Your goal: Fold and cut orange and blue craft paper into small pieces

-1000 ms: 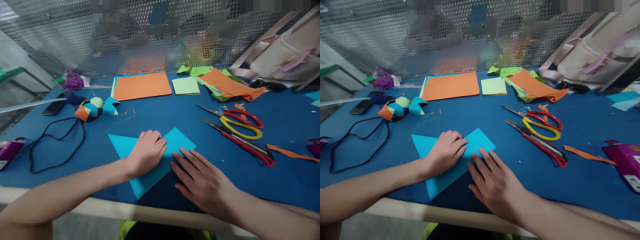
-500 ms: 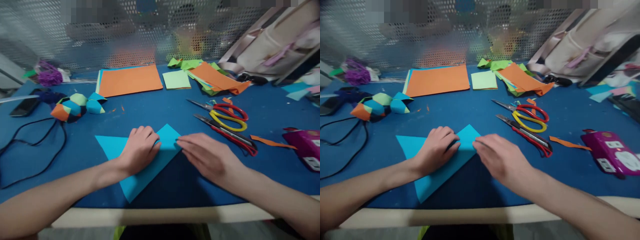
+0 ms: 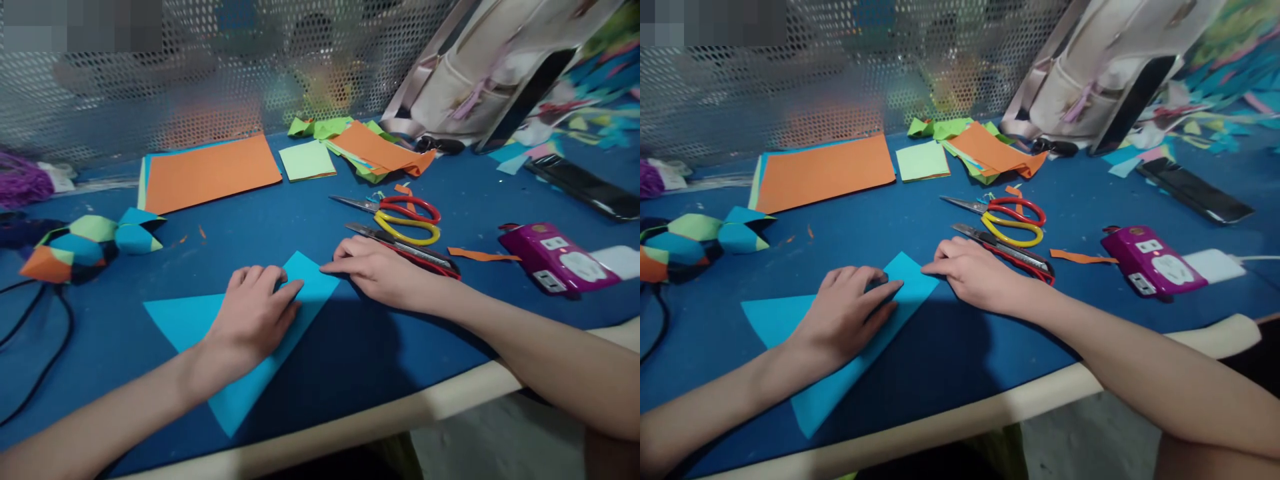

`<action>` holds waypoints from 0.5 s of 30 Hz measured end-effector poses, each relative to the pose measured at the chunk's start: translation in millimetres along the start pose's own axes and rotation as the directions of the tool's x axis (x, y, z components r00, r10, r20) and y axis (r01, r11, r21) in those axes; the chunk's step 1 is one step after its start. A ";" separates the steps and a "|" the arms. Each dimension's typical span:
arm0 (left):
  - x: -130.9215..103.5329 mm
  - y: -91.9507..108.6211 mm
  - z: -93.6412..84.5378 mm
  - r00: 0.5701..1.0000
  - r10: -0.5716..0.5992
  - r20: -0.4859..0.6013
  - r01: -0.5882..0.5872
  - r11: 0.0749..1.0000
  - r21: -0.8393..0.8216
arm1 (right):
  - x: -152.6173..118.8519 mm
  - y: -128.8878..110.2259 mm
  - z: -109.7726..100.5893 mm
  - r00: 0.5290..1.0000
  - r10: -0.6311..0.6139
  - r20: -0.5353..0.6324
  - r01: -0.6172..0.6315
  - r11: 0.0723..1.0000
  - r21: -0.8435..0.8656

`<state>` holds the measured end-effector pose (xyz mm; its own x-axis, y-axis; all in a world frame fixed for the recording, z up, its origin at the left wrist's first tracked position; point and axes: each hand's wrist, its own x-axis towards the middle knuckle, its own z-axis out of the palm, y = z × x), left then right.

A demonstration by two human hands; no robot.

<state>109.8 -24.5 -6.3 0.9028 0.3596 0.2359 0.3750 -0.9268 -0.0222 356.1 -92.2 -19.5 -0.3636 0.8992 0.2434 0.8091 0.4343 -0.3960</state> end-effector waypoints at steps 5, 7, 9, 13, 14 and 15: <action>2.8 8.9 8.9 0.999 0.044 -0.024 -0.047 0.981 -0.189 | 4.4 -2.6 -6.0 0.998 0.045 0.048 -0.048 0.997 0.064; 5.2 14.2 10.8 0.999 0.040 -0.015 -0.043 0.969 -0.243 | 5.6 -3.4 -7.9 0.996 0.060 0.069 -0.066 0.994 0.088; 9.6 19.9 11.2 1.000 0.029 0.005 -0.027 0.963 -0.269 | 6.2 -3.8 -9.7 0.994 0.070 0.086 -0.078 0.992 0.102; 20.4 28.0 11.0 0.996 -0.038 0.078 0.058 0.962 -0.268 | 5.9 -4.1 -12.5 0.992 0.068 0.104 -0.080 0.991 0.110; 22.5 28.7 11.1 0.994 -0.053 0.091 0.076 0.959 -0.271 | 5.8 -3.9 -12.7 0.992 0.062 0.106 -0.074 0.991 0.108; 24.1 28.9 11.3 0.993 -0.065 0.099 0.090 0.956 -0.278 | 5.8 -3.6 -12.6 0.993 0.056 0.108 -0.068 0.992 0.103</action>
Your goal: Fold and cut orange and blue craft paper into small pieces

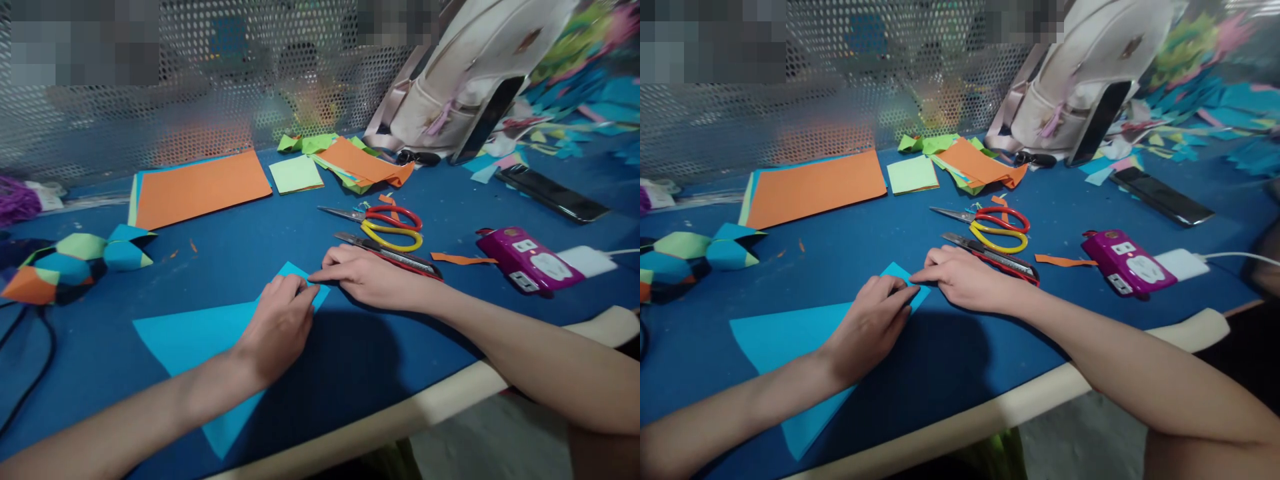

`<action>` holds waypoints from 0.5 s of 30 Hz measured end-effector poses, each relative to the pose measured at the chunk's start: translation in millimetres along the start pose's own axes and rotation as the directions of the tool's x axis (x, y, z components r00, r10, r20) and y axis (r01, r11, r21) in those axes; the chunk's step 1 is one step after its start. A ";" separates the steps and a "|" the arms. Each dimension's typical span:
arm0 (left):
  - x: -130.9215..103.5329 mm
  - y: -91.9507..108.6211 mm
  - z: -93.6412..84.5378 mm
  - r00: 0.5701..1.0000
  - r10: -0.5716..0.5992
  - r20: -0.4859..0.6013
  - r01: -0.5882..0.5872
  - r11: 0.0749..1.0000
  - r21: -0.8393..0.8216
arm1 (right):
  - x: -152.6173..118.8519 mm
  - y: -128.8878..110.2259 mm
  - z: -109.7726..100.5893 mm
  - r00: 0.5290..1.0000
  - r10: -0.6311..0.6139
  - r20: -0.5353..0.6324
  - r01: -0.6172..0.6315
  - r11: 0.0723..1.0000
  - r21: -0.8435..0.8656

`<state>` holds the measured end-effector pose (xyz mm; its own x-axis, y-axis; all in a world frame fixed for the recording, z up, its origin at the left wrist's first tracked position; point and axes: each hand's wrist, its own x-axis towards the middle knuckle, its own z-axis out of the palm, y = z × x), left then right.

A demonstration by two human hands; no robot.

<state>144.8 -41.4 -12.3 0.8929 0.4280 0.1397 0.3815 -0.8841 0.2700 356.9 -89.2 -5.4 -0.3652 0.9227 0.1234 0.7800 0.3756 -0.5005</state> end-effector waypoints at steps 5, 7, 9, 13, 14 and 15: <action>2.2 -2.9 0.9 1.000 -0.003 -0.022 0.002 0.999 -0.047 | 1.4 3.1 3.1 1.000 -0.017 0.004 0.017 0.999 -0.030; 2.2 -4.0 1.7 0.999 0.007 -0.032 -0.009 0.998 -0.062 | 1.9 4.1 4.4 1.000 -0.019 0.005 0.019 0.999 -0.032; 2.3 -4.6 2.8 0.999 0.013 -0.038 -0.016 0.997 -0.073 | 2.1 4.5 5.1 1.000 -0.020 0.005 0.020 0.999 -0.033; 2.6 -5.2 4.8 0.999 0.012 -0.052 -0.017 0.996 -0.087 | 1.6 4.3 4.9 1.000 -0.019 -0.004 0.019 0.999 -0.046; 2.7 -5.4 5.1 0.998 0.013 -0.060 -0.018 0.996 -0.090 | 1.5 4.3 4.8 1.000 -0.018 -0.004 0.018 0.999 -0.047; 2.7 -5.8 5.4 0.998 0.016 -0.068 -0.022 0.995 -0.093 | 1.3 4.3 4.8 1.000 -0.018 -0.003 0.018 0.999 -0.047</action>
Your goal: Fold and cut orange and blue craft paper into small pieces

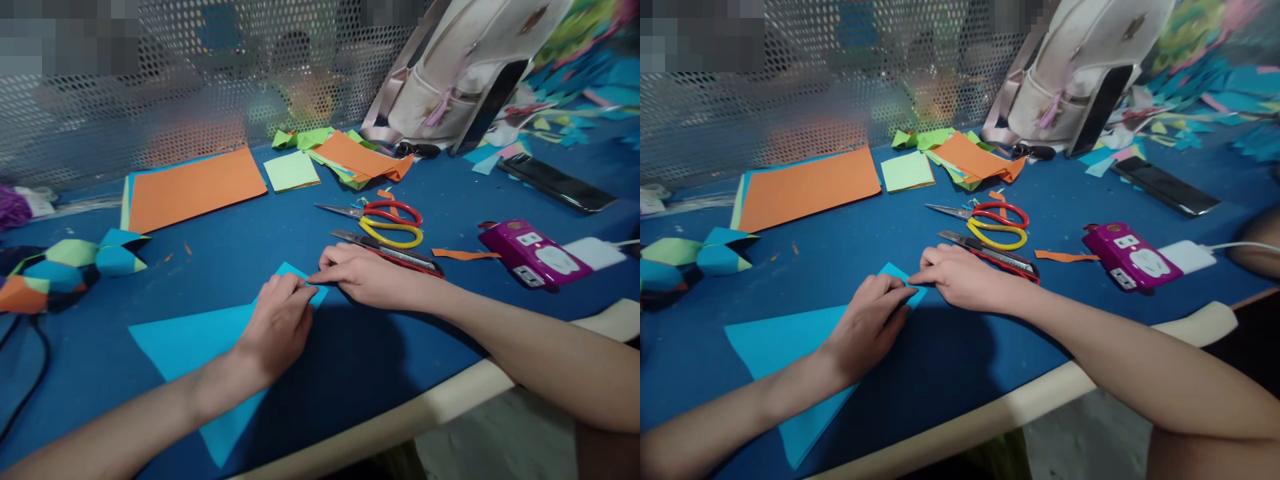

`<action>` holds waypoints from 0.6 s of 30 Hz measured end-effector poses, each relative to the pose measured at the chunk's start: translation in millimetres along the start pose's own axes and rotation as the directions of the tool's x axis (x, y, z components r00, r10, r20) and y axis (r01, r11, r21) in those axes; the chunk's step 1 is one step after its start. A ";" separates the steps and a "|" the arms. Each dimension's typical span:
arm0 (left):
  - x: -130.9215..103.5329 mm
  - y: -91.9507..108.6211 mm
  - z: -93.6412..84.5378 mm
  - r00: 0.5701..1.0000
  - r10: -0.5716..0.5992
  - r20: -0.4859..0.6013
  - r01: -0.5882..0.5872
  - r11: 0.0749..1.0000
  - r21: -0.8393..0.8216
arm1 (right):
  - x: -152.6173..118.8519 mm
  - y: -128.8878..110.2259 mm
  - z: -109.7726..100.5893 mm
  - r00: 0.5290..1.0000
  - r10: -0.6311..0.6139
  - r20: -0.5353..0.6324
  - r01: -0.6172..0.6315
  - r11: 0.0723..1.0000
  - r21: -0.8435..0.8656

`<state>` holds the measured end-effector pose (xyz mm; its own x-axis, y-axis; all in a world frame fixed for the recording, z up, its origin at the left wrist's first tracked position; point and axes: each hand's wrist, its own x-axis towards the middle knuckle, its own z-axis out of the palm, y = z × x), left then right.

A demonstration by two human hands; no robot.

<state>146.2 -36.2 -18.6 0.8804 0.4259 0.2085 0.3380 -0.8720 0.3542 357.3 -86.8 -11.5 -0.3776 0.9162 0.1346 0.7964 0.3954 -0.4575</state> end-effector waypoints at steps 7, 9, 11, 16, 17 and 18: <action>-0.1 -1.9 -0.1 1.000 0.004 0.002 -0.004 1.000 -0.020 | -0.4 0.1 0.2 1.000 0.000 0.001 0.000 1.000 -0.005; 0.3 -1.7 -1.0 1.000 -0.001 0.018 0.002 1.000 -0.025 | -0.5 -0.4 -0.3 1.000 0.004 0.007 -0.004 1.000 -0.007; 0.7 -1.3 -1.8 1.000 -0.003 0.026 0.004 1.000 -0.029 | -0.4 -1.1 -0.9 1.000 0.006 0.012 -0.006 1.000 -0.012; 0.9 -0.8 -1.8 0.999 -0.003 0.034 0.004 1.000 -0.020 | -0.3 -1.8 -1.4 1.000 0.004 0.012 -0.004 1.000 -0.021; 0.8 -0.8 -1.7 0.999 -0.003 0.036 0.004 1.000 -0.019 | -0.3 -1.7 -1.2 1.000 0.005 0.013 -0.004 1.000 -0.021; 0.8 -0.8 -1.5 0.999 -0.004 0.039 0.004 1.000 -0.021 | -0.3 -1.6 -0.9 1.000 0.005 0.014 -0.004 1.000 -0.022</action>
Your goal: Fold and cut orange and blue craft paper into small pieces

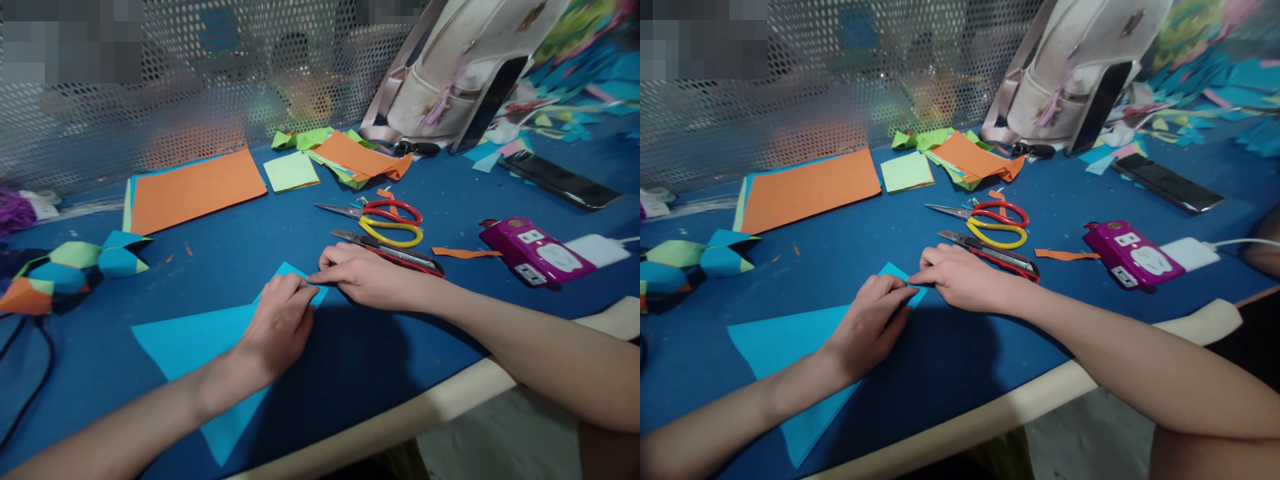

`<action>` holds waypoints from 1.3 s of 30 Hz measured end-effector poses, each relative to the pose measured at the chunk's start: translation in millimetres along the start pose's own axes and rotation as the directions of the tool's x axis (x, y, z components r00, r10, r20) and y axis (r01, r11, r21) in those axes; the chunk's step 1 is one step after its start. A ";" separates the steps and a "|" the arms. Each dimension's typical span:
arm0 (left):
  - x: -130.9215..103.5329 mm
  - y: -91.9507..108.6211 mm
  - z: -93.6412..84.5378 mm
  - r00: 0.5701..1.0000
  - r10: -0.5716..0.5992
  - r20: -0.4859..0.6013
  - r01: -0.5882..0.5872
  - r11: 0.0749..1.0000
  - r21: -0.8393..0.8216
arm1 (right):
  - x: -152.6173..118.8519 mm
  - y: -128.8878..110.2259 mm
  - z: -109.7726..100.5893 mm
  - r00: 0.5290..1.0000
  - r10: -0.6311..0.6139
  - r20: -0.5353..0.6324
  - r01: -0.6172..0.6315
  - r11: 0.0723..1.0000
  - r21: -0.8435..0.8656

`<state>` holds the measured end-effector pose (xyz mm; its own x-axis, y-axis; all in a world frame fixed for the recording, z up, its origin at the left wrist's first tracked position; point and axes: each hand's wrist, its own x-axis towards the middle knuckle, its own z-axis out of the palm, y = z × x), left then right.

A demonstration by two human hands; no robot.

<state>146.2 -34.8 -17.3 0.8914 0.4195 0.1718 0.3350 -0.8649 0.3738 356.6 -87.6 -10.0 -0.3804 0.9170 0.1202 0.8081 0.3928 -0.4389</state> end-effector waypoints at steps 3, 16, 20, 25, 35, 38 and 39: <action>0.2 0.5 0.0 1.000 -0.003 0.006 0.003 1.000 -0.007 | 0.0 0.4 1.1 1.000 0.000 0.005 0.000 1.000 -0.007; 0.9 2.5 -0.7 1.000 -0.005 0.020 0.005 1.000 -0.001 | 0.1 -9.9 -8.1 0.995 0.075 0.062 -0.077 0.997 0.022; 1.3 2.7 -1.1 1.000 -0.005 0.028 0.005 1.000 -0.002 | -0.3 -12.3 -2.1 0.994 0.106 0.026 -0.107 0.993 0.047; 1.4 2.0 -0.5 1.000 -0.008 0.030 0.009 1.000 -0.008 | -0.2 -19.5 5.2 0.985 0.168 -0.033 -0.168 0.985 0.028; 2.2 1.8 -0.5 0.999 -0.023 0.045 0.022 0.999 0.026 | -1.5 -13.4 -2.0 0.984 0.168 0.063 -0.174 0.979 0.102; 1.4 1.2 0.9 1.000 -0.026 0.014 0.025 1.000 0.003 | -1.7 -13.7 -1.8 0.982 0.175 0.064 -0.181 0.979 0.098; 1.3 1.0 1.6 1.000 -0.028 0.006 0.028 1.000 -0.003 | -1.7 -15.4 -1.0 0.981 0.183 0.059 -0.188 0.978 0.087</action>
<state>148.2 -35.6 -18.1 0.8834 0.4420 0.1557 0.3589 -0.8518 0.3816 345.2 -95.2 -2.5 -0.2517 0.9677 -0.0146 0.8229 0.2061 -0.5295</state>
